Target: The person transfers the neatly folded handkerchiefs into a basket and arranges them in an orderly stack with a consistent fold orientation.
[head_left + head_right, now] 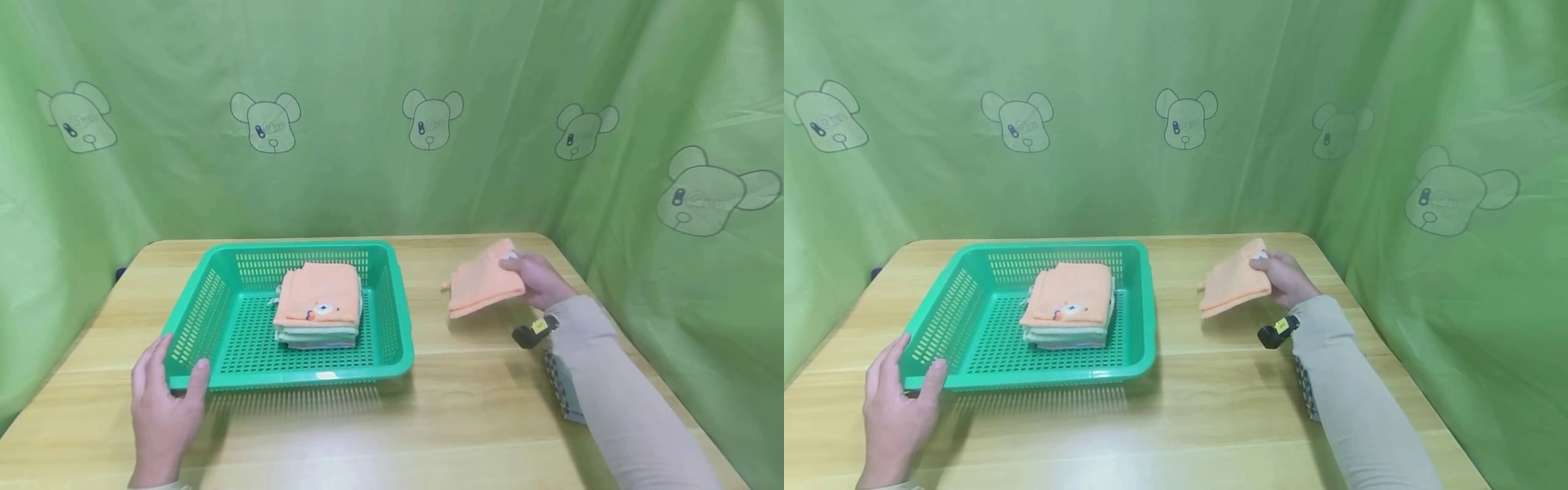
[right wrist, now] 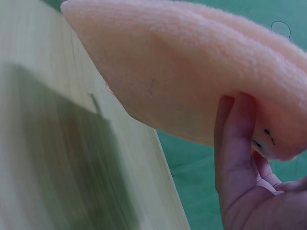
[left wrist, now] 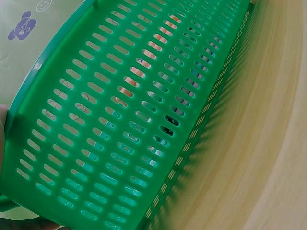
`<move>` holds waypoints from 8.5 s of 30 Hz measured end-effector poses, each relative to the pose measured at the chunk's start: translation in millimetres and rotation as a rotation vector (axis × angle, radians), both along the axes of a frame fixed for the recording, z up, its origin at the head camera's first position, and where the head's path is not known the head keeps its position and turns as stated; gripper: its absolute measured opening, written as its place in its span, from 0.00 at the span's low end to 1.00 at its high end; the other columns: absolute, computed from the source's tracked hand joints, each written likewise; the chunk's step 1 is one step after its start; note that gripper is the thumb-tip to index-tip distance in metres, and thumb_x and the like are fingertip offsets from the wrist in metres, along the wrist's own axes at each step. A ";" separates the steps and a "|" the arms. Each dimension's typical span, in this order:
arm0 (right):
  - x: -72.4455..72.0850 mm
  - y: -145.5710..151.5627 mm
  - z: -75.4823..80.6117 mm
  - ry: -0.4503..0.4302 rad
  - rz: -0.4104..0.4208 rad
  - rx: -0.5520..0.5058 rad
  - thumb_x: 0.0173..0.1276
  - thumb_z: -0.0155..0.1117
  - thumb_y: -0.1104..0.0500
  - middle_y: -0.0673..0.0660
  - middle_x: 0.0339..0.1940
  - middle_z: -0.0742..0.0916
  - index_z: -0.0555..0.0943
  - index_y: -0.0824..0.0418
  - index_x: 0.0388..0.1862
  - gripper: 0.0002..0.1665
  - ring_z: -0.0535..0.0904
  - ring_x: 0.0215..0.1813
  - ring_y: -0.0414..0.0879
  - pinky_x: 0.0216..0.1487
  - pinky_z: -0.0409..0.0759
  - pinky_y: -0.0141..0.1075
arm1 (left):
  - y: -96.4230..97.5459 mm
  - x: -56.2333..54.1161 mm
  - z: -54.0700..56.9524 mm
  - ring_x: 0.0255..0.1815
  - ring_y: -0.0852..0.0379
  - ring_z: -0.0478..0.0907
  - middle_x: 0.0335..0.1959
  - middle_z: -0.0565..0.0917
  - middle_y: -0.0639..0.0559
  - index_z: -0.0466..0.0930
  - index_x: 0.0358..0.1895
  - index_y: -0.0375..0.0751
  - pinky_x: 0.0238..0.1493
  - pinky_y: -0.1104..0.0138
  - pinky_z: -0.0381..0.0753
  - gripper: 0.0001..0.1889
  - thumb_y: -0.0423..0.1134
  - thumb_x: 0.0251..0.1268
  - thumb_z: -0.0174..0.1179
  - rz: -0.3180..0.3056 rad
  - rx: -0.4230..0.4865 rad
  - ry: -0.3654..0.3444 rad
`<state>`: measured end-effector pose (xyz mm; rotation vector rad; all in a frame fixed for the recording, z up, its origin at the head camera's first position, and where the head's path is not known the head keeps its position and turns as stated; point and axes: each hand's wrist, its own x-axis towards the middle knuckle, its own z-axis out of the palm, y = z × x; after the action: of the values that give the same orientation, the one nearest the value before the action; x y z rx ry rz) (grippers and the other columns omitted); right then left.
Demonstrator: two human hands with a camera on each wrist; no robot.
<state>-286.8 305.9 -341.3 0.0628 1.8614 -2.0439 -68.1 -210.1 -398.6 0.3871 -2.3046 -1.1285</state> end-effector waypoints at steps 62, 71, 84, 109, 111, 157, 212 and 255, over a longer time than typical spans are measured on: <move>0.4 -48.9 37.0 0.106 0.053 -0.137 0.77 0.47 0.64 0.55 0.37 0.86 0.48 0.77 0.73 0.34 0.84 0.35 0.41 0.39 0.84 0.30 | 0.2 0.9 2.0 0.70 0.32 0.56 0.74 0.56 0.40 0.57 0.75 0.43 0.64 0.29 0.53 0.34 0.43 0.68 0.57 -0.001 0.012 -0.037; -1.8 -55.7 40.7 0.125 0.063 -0.153 0.77 0.46 0.65 0.55 0.36 0.86 0.50 0.77 0.72 0.32 0.84 0.33 0.41 0.38 0.84 0.29 | 0.8 1.0 2.5 0.69 0.32 0.57 0.73 0.56 0.40 0.57 0.75 0.43 0.64 0.29 0.53 0.34 0.40 0.67 0.57 0.000 0.020 -0.029; -2.6 -69.6 51.3 0.118 0.069 -0.210 0.77 0.45 0.66 0.56 0.37 0.86 0.54 0.75 0.71 0.28 0.84 0.32 0.42 0.36 0.84 0.28 | 0.2 0.1 2.2 0.70 0.33 0.56 0.74 0.56 0.40 0.57 0.75 0.43 0.64 0.29 0.52 0.34 0.39 0.66 0.58 -0.004 0.013 -0.026; -0.3 -92.1 66.3 0.116 0.063 -0.321 0.76 0.46 0.66 0.58 0.38 0.86 0.56 0.74 0.70 0.27 0.85 0.33 0.44 0.37 0.84 0.30 | -2.6 0.0 1.9 0.71 0.31 0.54 0.75 0.54 0.40 0.54 0.76 0.44 0.64 0.28 0.48 0.35 0.39 0.68 0.56 -0.009 0.004 -0.070; -0.1 -94.6 66.8 0.125 0.074 -0.327 0.76 0.46 0.66 0.58 0.38 0.86 0.54 0.75 0.71 0.29 0.85 0.33 0.44 0.38 0.84 0.29 | -2.3 0.3 2.2 0.70 0.31 0.54 0.74 0.55 0.40 0.54 0.76 0.44 0.63 0.28 0.49 0.35 0.38 0.67 0.56 -0.010 0.004 -0.058; 2.4 -166.8 56.3 0.089 0.081 -0.403 0.74 0.47 0.67 0.57 0.35 0.86 0.59 0.75 0.70 0.27 0.86 0.33 0.44 0.37 0.85 0.31 | -1.4 2.3 2.4 0.71 0.31 0.54 0.74 0.54 0.39 0.54 0.76 0.44 0.65 0.29 0.49 0.35 0.42 0.69 0.56 -0.014 0.008 -0.079; 6.9 -242.8 30.1 -0.031 0.037 -0.603 0.76 0.43 0.64 0.57 0.36 0.85 0.62 0.72 0.66 0.23 0.85 0.35 0.43 0.38 0.84 0.29 | 1.9 5.8 6.2 0.71 0.33 0.54 0.75 0.54 0.42 0.54 0.76 0.47 0.65 0.30 0.50 0.34 0.43 0.69 0.56 0.007 0.015 -0.093; 4.8 -265.7 -4.0 -0.086 0.092 0.064 0.68 0.54 0.74 0.65 0.47 0.79 0.68 0.74 0.57 0.18 0.81 0.43 0.52 0.47 0.85 0.40 | 0.2 3.8 6.3 0.71 0.33 0.54 0.74 0.55 0.40 0.56 0.75 0.44 0.66 0.30 0.49 0.34 0.41 0.68 0.56 -0.009 0.009 -0.052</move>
<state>-282.0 40.1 -345.3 0.0784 1.8420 -1.8911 -64.3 -209.9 -392.3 0.4146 -2.3495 -1.1460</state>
